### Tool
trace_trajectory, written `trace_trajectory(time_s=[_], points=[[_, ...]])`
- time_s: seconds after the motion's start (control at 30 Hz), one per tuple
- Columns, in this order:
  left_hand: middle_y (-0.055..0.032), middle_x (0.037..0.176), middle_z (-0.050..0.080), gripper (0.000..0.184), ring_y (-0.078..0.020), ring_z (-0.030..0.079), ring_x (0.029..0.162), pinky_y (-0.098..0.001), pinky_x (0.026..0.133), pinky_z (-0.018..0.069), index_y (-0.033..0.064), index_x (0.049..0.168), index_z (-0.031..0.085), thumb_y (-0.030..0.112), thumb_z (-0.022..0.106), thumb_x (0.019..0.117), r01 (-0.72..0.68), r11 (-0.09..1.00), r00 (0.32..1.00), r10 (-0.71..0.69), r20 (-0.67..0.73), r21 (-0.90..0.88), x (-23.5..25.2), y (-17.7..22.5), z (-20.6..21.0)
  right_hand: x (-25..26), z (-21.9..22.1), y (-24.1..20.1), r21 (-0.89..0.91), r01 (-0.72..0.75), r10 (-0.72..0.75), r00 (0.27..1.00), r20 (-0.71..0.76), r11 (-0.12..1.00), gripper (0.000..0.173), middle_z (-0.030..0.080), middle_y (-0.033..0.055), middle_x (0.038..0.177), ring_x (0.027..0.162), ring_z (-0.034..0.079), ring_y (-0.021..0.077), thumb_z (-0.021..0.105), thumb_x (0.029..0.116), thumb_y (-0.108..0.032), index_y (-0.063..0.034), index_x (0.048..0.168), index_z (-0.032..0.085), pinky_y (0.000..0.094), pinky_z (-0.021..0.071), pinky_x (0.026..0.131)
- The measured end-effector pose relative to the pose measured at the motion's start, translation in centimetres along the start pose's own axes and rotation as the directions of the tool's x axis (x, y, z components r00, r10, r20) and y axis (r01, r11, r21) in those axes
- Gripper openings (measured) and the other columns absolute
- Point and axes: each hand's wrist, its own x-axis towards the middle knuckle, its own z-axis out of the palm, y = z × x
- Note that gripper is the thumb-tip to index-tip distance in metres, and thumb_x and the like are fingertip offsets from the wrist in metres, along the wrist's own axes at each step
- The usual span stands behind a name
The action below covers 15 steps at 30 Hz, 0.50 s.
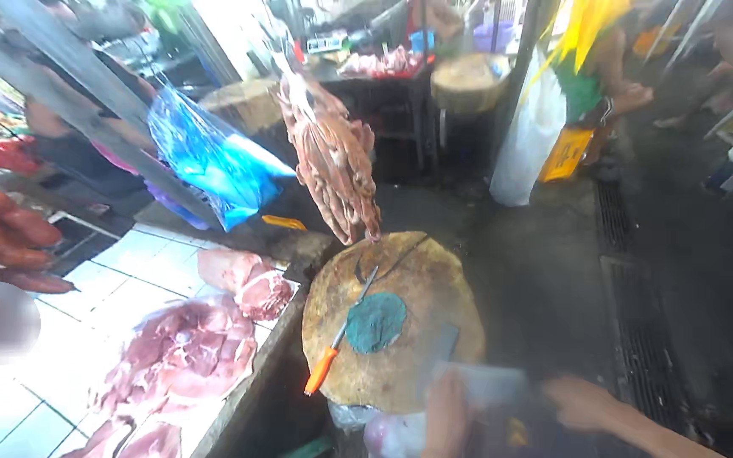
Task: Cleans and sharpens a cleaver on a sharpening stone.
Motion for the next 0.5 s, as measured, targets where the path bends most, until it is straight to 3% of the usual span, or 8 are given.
trace_trajectory(time_s=[0.13, 0.2, 0.27, 0.33, 0.37, 0.43, 0.5], points=[[-0.01, 0.147, 0.06, 0.062, -0.0309, 0.053, 0.139, -0.0561, 0.114, 0.0424, 0.0146, 0.139, 0.065, 0.061, 0.055, 0.098, 0.115, 0.99, 0.961, -0.13, 0.243, 0.076, -3.8, -10.8, -6.2, 6.7, 1.1, -9.8, 0.111, 0.261, -0.265, 0.964, 0.018, 0.959, 0.033, 0.071, 0.0225, 0.108, 0.105, 0.068, 0.0438, 0.074, 0.0883, -0.03, -0.0041, 0.109, 0.072, 0.0725, 0.0511, 0.088], [-0.0065, 0.145, 0.061, 0.057, -0.0291, 0.054, 0.138, -0.0578, 0.113, 0.0412, 0.0175, 0.137, 0.066, 0.059, 0.05, 0.1009, 0.107, 0.981, 0.934, -0.156, 0.322, 0.163, -4.8, -15.9, -10.2, 9.5, 0.7, -15.0, 0.154, 0.36, -0.372, 0.926, 0.057, 0.92, 0.037, 0.069, 0.0264, 0.109, 0.102, 0.067, 0.0458, 0.075, 0.0878, -0.024, 0.0009, 0.114, 0.069, 0.0725, 0.0506, 0.085], [-0.0078, 0.143, 0.063, 0.061, -0.0315, 0.052, 0.14, -0.0618, 0.117, 0.0342, 0.0164, 0.135, 0.067, 0.063, 0.046, 0.1006, 0.1, 0.964, 0.96, -0.158, 0.23, 0.245, -5.2, -19.1, -13.9, 10.8, 0.0, -18.5, 0.232, 0.406, -0.436, 0.894, 0.098, 0.884, 0.043, 0.069, 0.027, 0.105, 0.09, 0.068, 0.0432, 0.075, 0.09, -0.022, 0.0019, 0.124, 0.063, 0.0669, 0.0529, 0.077], [-0.0218, 0.158, 0.044, 0.078, -0.0429, 0.032, 0.152, -0.0684, 0.122, 0.0168, 0.0079, 0.148, 0.054, 0.067, 0.045, 0.0986, 0.202, 0.953, 0.976, -0.214, 0.031, 0.225, -4.8, -19.5, -17.3, 10.4, -0.5, -19.4, 0.336, 0.421, -0.464, 0.884, 0.057, 0.843, 0.052, 0.068, 0.0254, 0.104, 0.081, 0.068, 0.039, 0.074, 0.0914, -0.022, -0.0018, 0.136, 0.057, 0.0614, 0.0539, 0.072], [-0.0268, 0.16, 0.038, 0.084, -0.0465, 0.027, 0.152, -0.0689, 0.123, 0.0157, 0.0033, 0.152, 0.047, 0.068, 0.043, 0.0984, 0.273, 0.943, 0.961, -0.257, -0.101, 0.189, -4.3, -18.9, -18.5, 9.8, -1.0, -19.0, 0.382, 0.43, -0.462, 0.887, -0.009, 0.818, 0.054, 0.068, 0.0244, 0.106, 0.081, 0.068, 0.0376, 0.075, 0.0912, -0.022, -0.0039, 0.138, 0.056, 0.0604, 0.0548, 0.072], [-0.0294, 0.157, 0.041, 0.081, -0.0467, 0.035, 0.149, -0.0648, 0.121, 0.0245, -0.0024, 0.152, 0.042, 0.061, 0.043, 0.1014, 0.459, 0.888, 0.859, -0.437, -0.266, 0.023, -3.6, -15.7, -19.6, 7.7, -1.6, -16.7, 0.436, 0.471, -0.426, 0.882, -0.202, 0.767, 0.051, 0.071, 0.0209, 0.112, 0.093, 0.071, 0.0347, 0.078, 0.0895, -0.023, -0.0057, 0.135, 0.062, 0.06, 0.0571, 0.083], [-0.0303, 0.147, 0.051, 0.069, -0.0458, 0.048, 0.139, -0.0625, 0.115, 0.0364, -0.0032, 0.149, 0.047, 0.049, 0.05, 0.1038, 0.602, 0.78, 0.77, -0.623, -0.136, -0.17, -3.9, -11.2, -18.4, 5.7, -1.0, -12.8, 0.487, 0.458, -0.342, 0.886, -0.312, 0.743, 0.051, 0.069, 0.0196, 0.123, 0.113, 0.068, 0.0327, 0.077, 0.0895, -0.023, -0.0056, 0.135, 0.063, 0.0581, 0.0527, 0.101]])
